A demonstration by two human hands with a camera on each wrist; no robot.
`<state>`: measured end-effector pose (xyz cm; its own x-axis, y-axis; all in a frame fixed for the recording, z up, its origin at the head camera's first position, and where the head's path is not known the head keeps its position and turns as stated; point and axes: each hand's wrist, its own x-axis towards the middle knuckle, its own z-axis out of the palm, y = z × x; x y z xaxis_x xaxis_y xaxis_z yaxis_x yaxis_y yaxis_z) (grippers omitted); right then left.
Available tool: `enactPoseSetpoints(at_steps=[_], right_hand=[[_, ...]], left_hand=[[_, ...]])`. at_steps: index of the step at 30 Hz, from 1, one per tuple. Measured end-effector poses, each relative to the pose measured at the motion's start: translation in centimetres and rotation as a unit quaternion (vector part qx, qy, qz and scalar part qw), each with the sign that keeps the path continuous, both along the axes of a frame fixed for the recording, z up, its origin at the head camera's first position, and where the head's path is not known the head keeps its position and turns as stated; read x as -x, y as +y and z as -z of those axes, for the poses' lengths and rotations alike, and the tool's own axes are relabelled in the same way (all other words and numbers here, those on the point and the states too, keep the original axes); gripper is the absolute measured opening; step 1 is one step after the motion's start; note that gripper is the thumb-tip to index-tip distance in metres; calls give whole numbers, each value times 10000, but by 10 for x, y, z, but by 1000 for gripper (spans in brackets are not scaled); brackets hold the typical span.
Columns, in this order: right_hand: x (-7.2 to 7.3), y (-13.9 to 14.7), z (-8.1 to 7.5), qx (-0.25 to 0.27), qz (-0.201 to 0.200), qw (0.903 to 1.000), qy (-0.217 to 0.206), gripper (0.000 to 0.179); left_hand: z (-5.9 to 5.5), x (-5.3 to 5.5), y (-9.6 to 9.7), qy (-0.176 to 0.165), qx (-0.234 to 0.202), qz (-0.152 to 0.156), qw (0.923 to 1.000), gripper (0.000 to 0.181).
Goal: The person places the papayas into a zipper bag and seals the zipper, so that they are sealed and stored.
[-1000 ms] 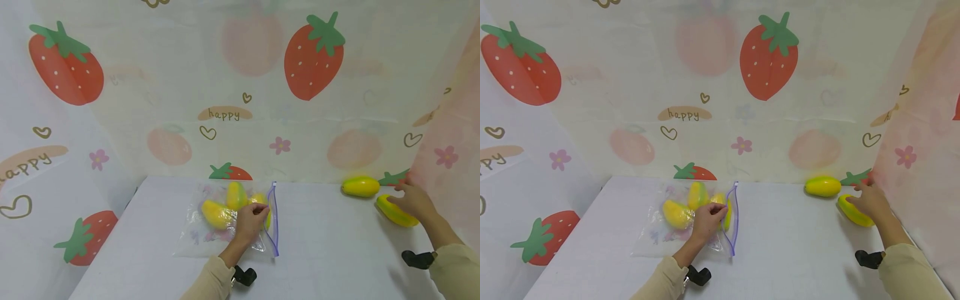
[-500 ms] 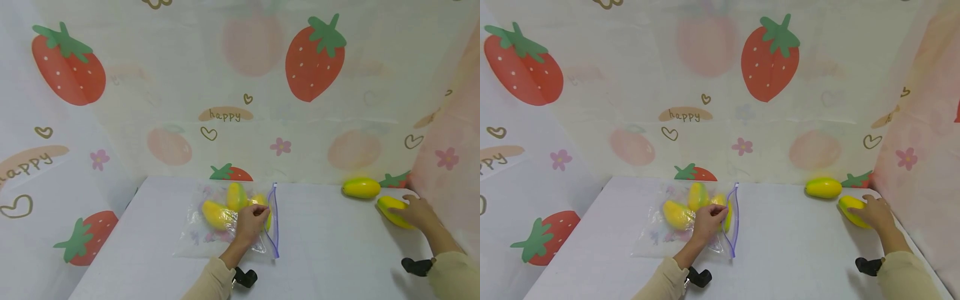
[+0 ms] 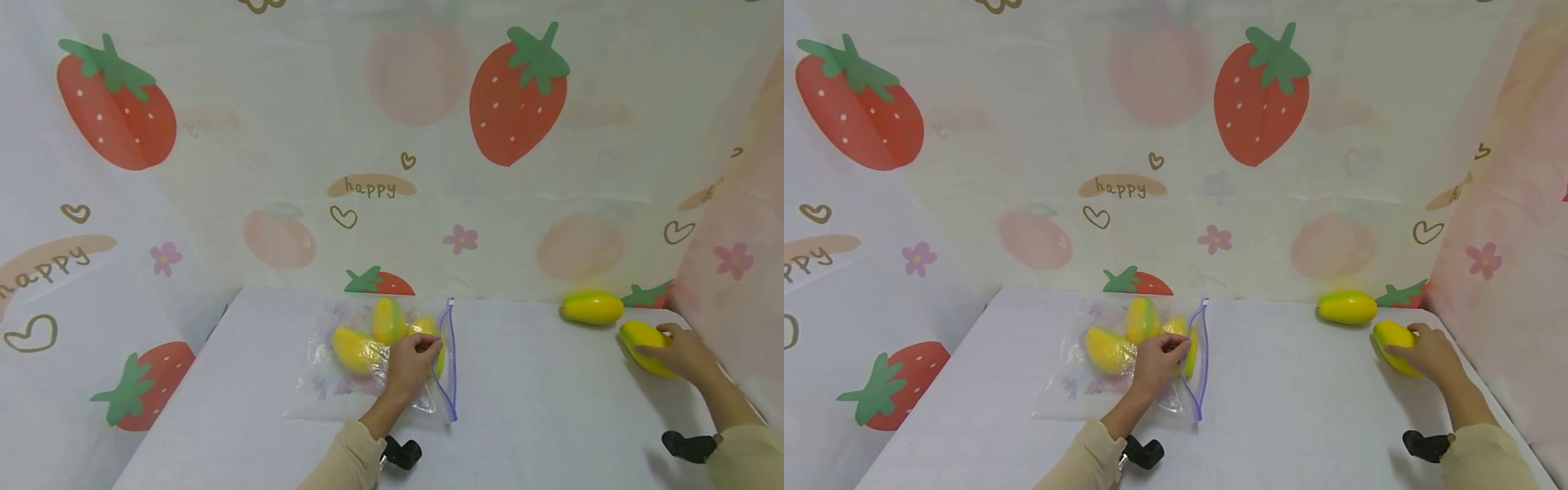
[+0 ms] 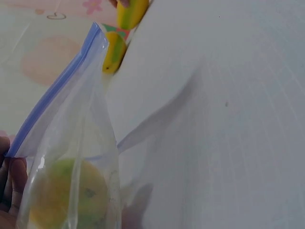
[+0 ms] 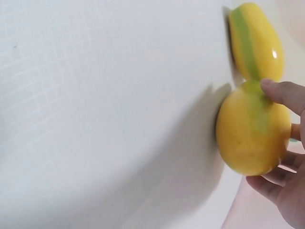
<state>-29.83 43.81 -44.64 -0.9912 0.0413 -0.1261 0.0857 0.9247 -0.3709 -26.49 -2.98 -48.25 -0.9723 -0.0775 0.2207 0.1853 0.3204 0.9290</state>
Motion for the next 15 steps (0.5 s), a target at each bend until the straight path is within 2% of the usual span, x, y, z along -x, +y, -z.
enactPoseSetpoints(at_steps=[7,15], right_hand=[[-8,6,4,120,-151,9998,113,83],[-18,0,6,626,262,9976,-145,90]], left_hand=[[0,1,-1,-21,-23,-46,10000,14],[-3,1,-1,-158,-97,-14,9998,17]])
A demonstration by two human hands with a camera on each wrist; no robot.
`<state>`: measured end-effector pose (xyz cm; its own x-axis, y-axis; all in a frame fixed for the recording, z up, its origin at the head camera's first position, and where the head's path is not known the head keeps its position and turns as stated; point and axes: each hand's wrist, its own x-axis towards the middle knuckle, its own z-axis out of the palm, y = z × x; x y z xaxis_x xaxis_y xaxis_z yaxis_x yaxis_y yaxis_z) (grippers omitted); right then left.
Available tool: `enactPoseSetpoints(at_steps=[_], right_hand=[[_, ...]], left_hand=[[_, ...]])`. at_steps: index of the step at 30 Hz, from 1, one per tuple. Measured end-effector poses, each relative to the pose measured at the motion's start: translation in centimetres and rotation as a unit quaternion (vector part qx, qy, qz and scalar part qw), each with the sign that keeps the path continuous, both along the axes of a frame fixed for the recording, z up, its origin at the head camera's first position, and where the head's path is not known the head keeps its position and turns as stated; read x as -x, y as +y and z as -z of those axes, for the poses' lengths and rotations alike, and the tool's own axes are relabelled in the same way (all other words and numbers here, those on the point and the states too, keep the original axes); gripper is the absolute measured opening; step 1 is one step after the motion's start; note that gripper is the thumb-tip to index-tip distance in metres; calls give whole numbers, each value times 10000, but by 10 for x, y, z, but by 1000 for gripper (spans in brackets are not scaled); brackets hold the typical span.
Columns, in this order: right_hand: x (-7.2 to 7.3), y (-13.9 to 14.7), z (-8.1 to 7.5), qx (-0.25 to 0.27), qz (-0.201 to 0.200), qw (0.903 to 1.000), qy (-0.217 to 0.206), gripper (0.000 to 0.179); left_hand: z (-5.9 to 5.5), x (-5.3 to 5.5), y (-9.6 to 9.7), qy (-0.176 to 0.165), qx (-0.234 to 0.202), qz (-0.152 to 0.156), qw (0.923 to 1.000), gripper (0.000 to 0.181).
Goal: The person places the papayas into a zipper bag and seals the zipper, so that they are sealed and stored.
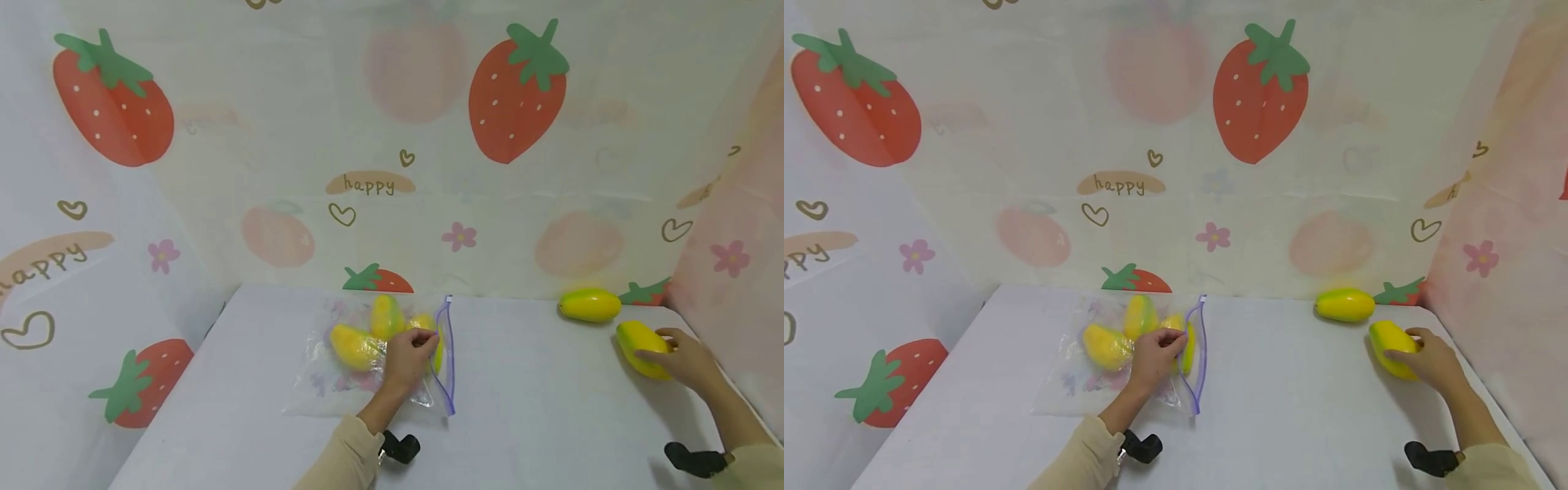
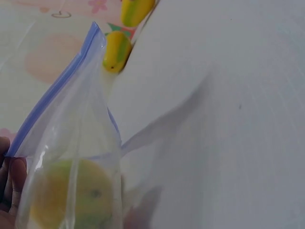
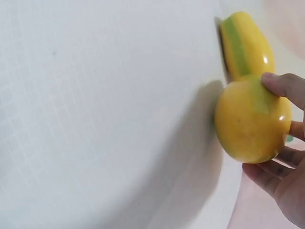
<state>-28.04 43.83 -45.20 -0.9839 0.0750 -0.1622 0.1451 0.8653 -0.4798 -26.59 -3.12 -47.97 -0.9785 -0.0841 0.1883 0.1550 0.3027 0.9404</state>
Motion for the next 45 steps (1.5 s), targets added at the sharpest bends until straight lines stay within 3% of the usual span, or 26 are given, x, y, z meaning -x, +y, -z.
enactPoseSetpoints(at_steps=[6,13,25,45], right_hand=[[-6,-9,1,288,-109,9993,203,83],[-13,-20,-3,518,-83,9985,131,83],[-29,-51,-12,797,-480,9948,417,78],[-39,-98,-19,955,-907,9882,781,67]], left_hand=[[3,0,1,40,4,4,10000,16],[4,-1,1,90,45,-3,9999,16],[4,0,1,142,-16,31,9999,16],[3,-1,2,48,-50,42,10000,16]])
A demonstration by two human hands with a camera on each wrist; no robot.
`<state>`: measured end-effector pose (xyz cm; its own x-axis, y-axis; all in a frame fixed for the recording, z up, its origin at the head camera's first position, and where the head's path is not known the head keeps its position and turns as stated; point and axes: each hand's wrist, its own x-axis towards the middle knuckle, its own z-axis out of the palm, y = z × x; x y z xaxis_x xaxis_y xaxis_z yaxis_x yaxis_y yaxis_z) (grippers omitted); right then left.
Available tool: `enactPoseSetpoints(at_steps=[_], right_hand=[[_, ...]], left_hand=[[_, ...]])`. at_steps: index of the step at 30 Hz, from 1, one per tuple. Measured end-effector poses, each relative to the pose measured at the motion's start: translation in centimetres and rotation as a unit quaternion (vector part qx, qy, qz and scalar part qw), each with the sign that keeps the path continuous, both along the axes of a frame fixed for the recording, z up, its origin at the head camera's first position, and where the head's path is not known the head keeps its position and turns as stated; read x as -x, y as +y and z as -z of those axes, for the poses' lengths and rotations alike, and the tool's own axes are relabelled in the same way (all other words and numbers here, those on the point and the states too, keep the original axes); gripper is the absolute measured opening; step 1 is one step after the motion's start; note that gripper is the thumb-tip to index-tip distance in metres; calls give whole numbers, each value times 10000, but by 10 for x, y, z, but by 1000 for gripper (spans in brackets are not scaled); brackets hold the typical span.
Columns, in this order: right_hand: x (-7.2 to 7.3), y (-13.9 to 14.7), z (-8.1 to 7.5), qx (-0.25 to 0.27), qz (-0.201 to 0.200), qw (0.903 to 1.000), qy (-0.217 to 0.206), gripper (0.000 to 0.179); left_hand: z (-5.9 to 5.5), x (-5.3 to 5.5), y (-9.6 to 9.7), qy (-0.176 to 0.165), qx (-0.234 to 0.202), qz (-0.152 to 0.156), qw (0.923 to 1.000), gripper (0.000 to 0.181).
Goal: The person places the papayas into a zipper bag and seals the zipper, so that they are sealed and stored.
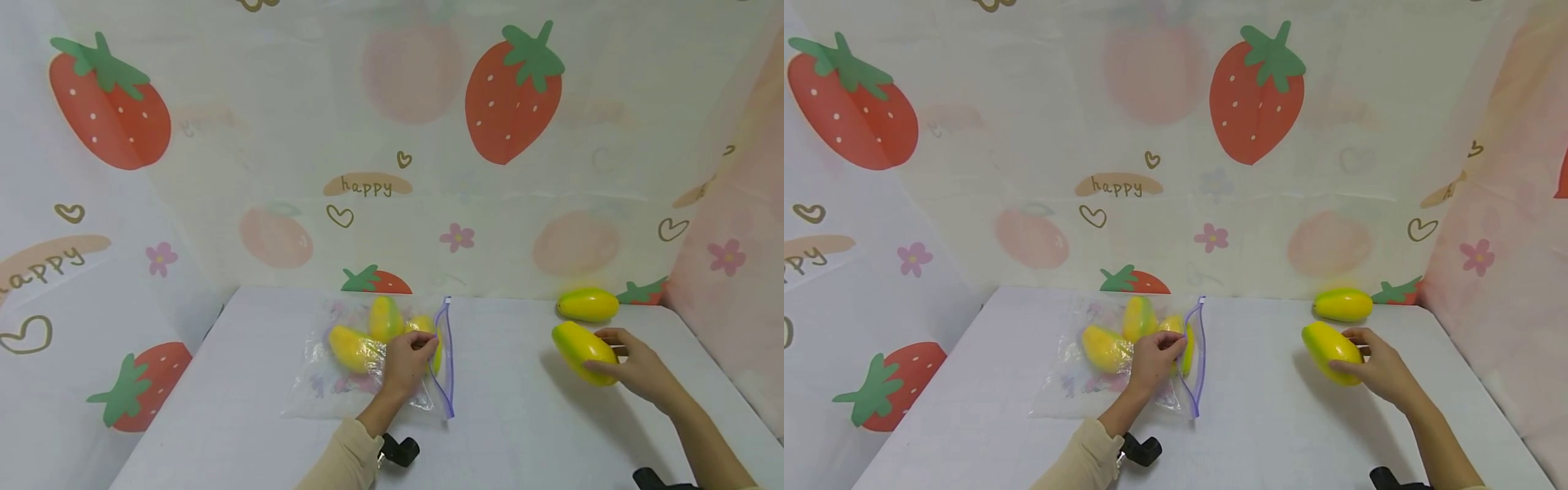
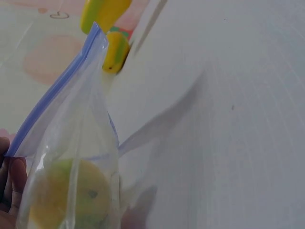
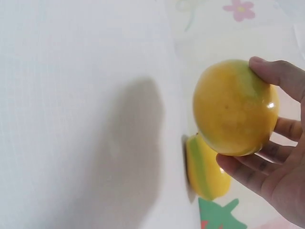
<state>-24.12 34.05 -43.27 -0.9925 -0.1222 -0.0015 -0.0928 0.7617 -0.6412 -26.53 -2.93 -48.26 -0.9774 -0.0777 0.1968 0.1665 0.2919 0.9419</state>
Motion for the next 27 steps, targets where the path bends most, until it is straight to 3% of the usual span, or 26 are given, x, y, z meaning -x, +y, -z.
enactPoseSetpoints(at_steps=[8,14,27], right_hand=[[0,-15,0,66,-195,9995,258,65],[0,-28,-1,78,-367,9991,219,65],[10,-61,-7,427,-1137,9923,224,58]], left_hand=[[-2,0,-1,-36,31,-53,10000,17],[-8,-2,0,-27,-51,-123,9999,17],[-16,-2,-2,-150,-60,-196,9997,18]])
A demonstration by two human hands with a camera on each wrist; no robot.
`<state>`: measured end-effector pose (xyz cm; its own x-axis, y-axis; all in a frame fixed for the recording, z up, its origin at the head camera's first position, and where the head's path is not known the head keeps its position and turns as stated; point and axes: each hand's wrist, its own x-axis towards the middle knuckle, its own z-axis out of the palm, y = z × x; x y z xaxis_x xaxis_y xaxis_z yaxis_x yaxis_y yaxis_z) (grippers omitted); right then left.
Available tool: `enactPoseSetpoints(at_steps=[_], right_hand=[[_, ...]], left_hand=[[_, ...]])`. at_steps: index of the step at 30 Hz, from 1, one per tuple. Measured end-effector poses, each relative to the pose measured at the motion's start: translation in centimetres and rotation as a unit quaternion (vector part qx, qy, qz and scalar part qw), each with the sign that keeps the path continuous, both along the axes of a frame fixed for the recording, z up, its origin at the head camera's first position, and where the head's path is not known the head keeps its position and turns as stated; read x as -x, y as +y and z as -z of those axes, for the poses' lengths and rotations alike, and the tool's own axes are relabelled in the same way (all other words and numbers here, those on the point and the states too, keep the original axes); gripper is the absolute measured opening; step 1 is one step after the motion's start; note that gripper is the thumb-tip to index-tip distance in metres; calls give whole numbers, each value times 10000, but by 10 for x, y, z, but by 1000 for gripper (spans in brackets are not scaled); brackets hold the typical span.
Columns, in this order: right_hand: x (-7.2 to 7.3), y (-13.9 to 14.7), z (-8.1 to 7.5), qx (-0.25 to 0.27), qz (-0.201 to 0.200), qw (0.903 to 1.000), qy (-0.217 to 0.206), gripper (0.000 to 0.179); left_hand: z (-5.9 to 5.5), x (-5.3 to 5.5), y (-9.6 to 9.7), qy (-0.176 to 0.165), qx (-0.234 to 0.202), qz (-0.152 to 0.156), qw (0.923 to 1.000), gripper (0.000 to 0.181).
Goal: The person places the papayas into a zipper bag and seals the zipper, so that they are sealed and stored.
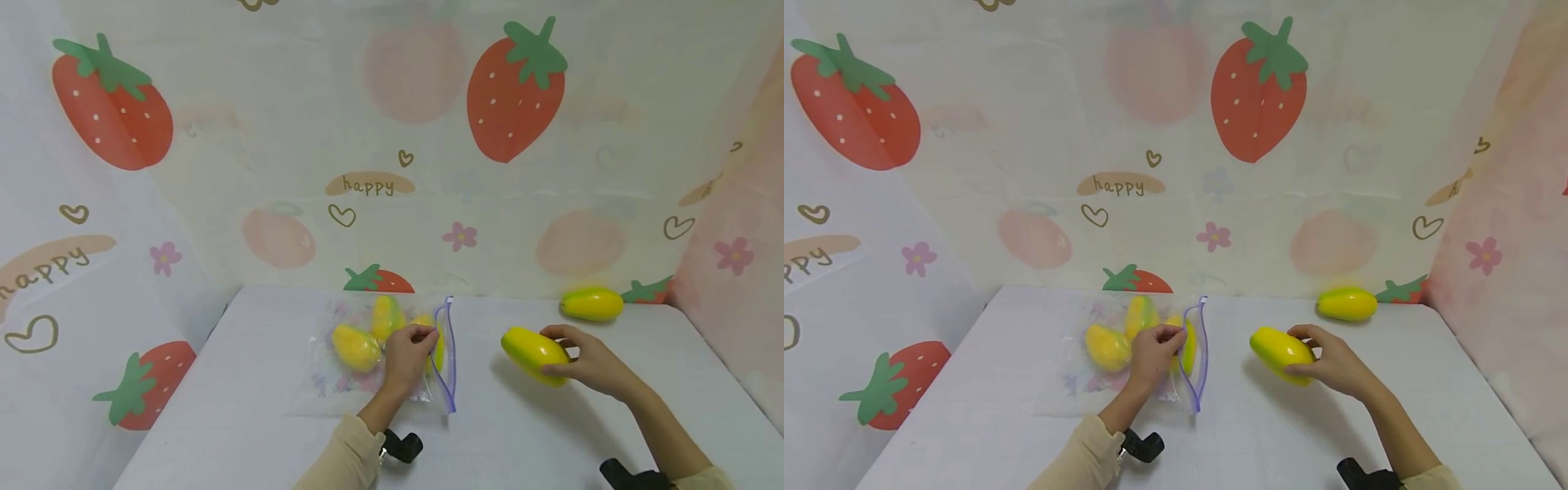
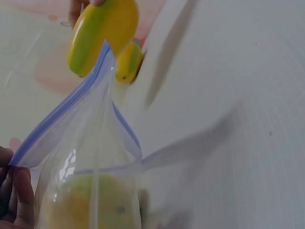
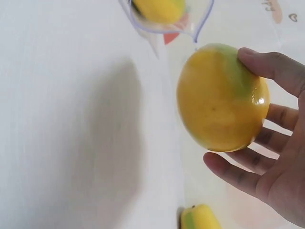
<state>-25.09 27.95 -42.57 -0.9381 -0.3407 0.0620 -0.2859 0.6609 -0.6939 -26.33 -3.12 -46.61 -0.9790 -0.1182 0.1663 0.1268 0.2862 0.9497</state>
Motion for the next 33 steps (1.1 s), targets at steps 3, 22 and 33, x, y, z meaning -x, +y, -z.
enactPoseSetpoints(at_steps=[3,22,33], right_hand=[[3,-7,0,84,-171,9998,-116,57],[17,-67,10,-59,-1488,9875,-513,53],[19,-88,24,-7,-1682,9845,-492,53]], left_hand=[[-2,0,1,-34,-10,-19,10000,17],[1,0,6,-33,-104,-120,9999,17],[2,-1,10,-222,-487,29,9986,21]])
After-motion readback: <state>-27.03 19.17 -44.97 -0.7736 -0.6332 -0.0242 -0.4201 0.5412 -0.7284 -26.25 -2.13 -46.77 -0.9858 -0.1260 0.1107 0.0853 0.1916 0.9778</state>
